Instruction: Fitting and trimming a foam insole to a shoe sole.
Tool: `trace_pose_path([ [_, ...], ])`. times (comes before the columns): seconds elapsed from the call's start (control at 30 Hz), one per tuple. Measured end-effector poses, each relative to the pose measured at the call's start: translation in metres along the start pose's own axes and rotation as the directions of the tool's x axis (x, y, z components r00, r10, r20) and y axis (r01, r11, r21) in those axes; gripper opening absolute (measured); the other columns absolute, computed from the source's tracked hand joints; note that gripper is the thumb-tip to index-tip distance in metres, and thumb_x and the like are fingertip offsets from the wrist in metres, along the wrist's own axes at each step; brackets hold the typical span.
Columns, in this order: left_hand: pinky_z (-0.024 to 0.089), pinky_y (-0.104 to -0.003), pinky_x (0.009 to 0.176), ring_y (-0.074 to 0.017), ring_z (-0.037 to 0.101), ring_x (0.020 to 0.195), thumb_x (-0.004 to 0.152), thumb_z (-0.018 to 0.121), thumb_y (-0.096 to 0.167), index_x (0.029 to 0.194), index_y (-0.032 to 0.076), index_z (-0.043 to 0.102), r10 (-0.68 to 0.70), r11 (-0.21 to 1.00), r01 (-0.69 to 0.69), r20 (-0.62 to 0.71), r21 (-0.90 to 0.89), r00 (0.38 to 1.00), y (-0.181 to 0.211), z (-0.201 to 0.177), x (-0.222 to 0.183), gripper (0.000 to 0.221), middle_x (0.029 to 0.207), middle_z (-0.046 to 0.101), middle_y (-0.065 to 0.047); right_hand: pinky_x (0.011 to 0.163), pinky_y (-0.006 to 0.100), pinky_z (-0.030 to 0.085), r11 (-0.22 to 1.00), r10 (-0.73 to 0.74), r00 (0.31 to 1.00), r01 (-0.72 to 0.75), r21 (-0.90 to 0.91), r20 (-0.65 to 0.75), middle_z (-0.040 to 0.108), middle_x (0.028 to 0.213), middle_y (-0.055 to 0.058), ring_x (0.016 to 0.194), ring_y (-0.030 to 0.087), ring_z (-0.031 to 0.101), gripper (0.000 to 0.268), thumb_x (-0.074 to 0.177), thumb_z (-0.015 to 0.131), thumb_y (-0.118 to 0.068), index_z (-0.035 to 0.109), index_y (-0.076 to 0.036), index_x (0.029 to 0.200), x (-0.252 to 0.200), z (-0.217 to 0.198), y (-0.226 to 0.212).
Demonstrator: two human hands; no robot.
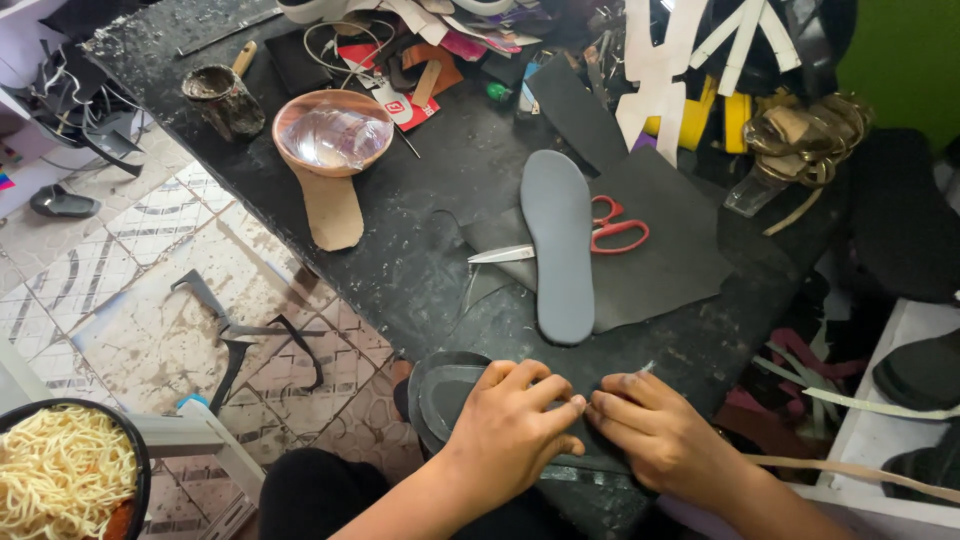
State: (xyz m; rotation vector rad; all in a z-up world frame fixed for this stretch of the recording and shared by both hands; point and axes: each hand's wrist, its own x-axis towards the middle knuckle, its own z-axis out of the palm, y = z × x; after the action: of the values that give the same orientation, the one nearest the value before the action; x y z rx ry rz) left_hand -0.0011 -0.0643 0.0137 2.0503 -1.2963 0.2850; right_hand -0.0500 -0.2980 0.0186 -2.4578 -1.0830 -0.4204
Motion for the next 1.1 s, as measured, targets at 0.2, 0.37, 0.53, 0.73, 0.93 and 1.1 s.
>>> trace_pose_path([
  [0.2, 0.043, -0.038, 0.094, -0.0225, 0.059, 0.113, 0.087, 0.076, 0.028, 0.107, 0.007, 0.072, 0.106, 0.984, -0.102, -0.017, 0.149, 0.994, 0.003, 0.007, -0.006, 0.029, 0.108, 0.065, 0.0, 0.089, 0.042, 0.049, 0.997, 0.072, 0.997, -0.072, -0.021, -0.005, 0.065, 0.102, 0.012, 0.104, 0.033, 0.061, 0.028, 0.074, 0.072, -0.01, 0.069, 0.002, 0.099, -0.001, -0.008, -0.021],
  [0.37, 0.042, -0.042, 0.093, -0.0262, 0.059, 0.111, 0.083, 0.076, 0.026, 0.103, 0.007, 0.07, 0.105, 0.993, -0.104, -0.013, 0.056, 0.994, 0.006, 0.002, 0.001, 0.028, 0.106, 0.065, -0.004, 0.089, 0.038, 0.048, 0.955, 0.264, 0.958, -0.244, 0.165, -0.108, 0.064, 0.098, 0.01, 0.1, 0.028, 0.061, 0.024, 0.071, 0.073, -0.005, 0.075, -0.006, 0.095, -0.01, -0.009, -0.02],
  [0.53, 0.042, -0.043, 0.091, -0.0275, 0.061, 0.11, 0.076, 0.076, 0.015, 0.111, 0.007, 0.068, -0.062, 0.991, 0.068, 0.054, -0.112, 0.997, 0.015, 0.001, 0.006, 0.037, 0.11, 0.066, -0.008, 0.083, 0.033, 0.051, 0.765, 0.612, 0.778, -0.537, 0.356, -0.143, 0.067, 0.096, 0.008, 0.094, 0.022, 0.066, 0.027, 0.071, 0.081, -0.009, 0.074, -0.002, 0.096, -0.012, -0.007, -0.006],
  [0.73, 0.043, -0.043, 0.088, -0.0303, 0.059, 0.103, 0.071, 0.086, 0.022, 0.106, 0.004, 0.067, -0.14, 0.983, 0.143, 0.035, -0.114, 0.989, 0.023, 0.014, 0.021, 0.043, 0.105, 0.065, -0.01, 0.074, 0.034, 0.05, 0.614, 0.695, 0.697, -0.702, 0.361, 0.175, 0.068, 0.079, 0.006, 0.079, 0.021, 0.062, 0.013, 0.072, 0.081, -0.007, 0.074, -0.004, 0.083, -0.007, -0.01, 0.01],
  [0.93, 0.044, -0.041, 0.084, -0.0291, 0.059, 0.1, 0.068, 0.089, 0.025, 0.101, 0.007, 0.066, -0.178, 0.973, 0.182, 0.045, -0.144, 0.983, 0.018, 0.022, 0.02, 0.043, 0.102, 0.064, -0.007, 0.076, 0.034, 0.047, 0.745, 0.549, 0.823, -0.562, 0.36, 0.148, 0.061, 0.082, 0.007, 0.082, 0.023, 0.057, 0.013, 0.077, 0.075, -0.003, 0.062, -0.003, 0.078, 0.0, -0.015, 0.009],
  [1.1, 0.044, -0.041, 0.086, -0.0279, 0.06, 0.101, 0.072, 0.087, 0.024, 0.103, 0.009, 0.066, -0.149, 0.969, 0.156, 0.049, -0.194, 0.988, 0.013, 0.02, 0.019, 0.04, 0.103, 0.064, -0.006, 0.078, 0.036, 0.047, 0.815, 0.429, 0.901, -0.416, 0.404, 0.065, 0.059, 0.088, 0.01, 0.085, 0.027, 0.055, 0.009, 0.081, 0.067, 0.001, 0.059, -0.002, 0.083, -0.011, -0.005, 0.011],
])
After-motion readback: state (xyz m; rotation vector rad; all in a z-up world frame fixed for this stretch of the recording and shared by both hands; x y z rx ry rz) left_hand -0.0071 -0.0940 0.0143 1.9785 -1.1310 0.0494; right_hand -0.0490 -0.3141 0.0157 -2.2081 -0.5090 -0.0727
